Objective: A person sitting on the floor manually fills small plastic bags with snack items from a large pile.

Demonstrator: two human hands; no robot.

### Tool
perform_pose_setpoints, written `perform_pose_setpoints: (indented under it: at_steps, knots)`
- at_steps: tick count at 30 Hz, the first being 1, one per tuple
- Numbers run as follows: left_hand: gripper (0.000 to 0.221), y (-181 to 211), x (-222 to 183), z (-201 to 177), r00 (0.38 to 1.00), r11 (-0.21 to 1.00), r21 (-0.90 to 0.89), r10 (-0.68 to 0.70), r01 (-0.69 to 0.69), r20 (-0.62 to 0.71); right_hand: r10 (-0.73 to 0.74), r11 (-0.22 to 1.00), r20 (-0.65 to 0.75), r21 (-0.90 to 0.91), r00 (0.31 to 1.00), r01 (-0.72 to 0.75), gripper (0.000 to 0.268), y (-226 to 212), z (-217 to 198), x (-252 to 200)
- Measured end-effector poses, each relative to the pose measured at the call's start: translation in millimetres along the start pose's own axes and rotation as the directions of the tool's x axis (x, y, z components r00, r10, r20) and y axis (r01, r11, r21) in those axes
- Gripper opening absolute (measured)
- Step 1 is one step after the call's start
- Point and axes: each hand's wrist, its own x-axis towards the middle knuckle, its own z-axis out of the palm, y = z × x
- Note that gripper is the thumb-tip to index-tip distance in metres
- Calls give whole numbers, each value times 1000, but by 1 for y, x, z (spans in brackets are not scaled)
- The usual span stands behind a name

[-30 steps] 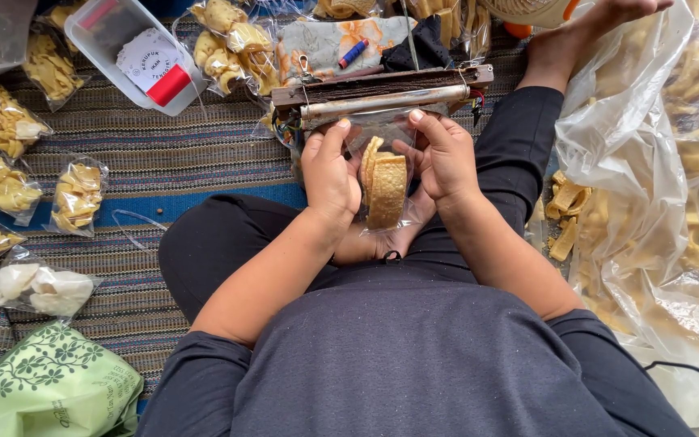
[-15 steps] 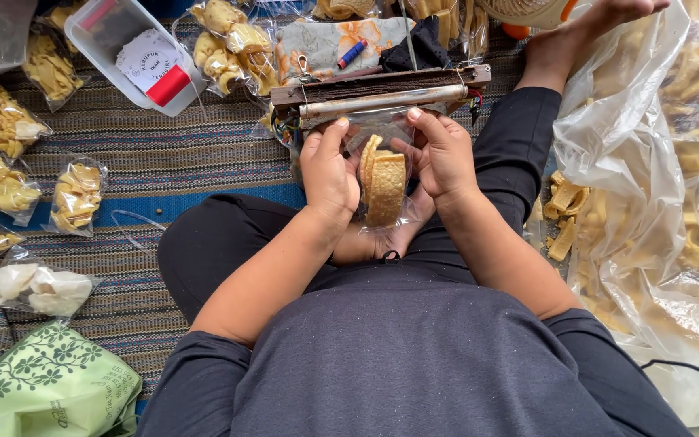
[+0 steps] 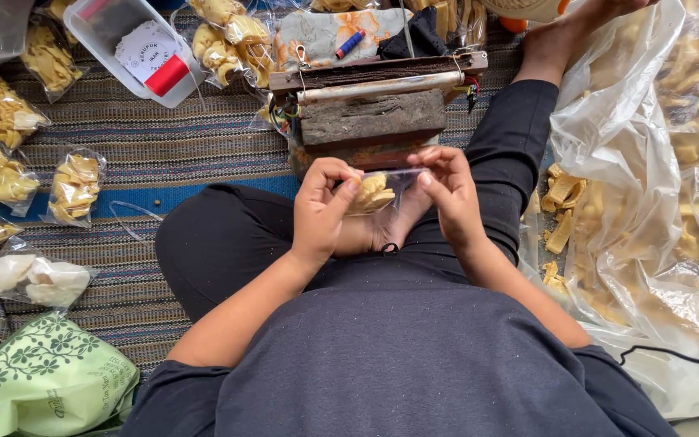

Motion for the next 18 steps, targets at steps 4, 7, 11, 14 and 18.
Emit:
perform_pose_setpoints:
  at_steps: [4, 7, 11, 14, 18]
  knots:
    - [10, -6, -12, 10, 995, 988, 130, 75, -84, 72, -273, 822, 231, -447, 934, 351, 51, -53, 29, 8]
    - [9, 5, -19, 18, 986, 960, 236, 128, -150, 103, -513, 510, 386, -581, 767, 634, 15, -58, 44, 7]
    - [3, 20, -22, 17, 997, 988, 133, 77, -73, -23, -563, 345, 438, -646, 701, 681, 20, -41, 19, 6]
    - [6, 34, -17, 14, 989, 1000, -28, 4, -8, -148, -539, 332, 387, -719, 748, 611, 24, -23, -12, -2]
    - [4, 24, -6, -5, 940, 922, -358, -244, 149, -237, -252, 680, 267, -635, 930, 366, 27, -1, -34, -30]
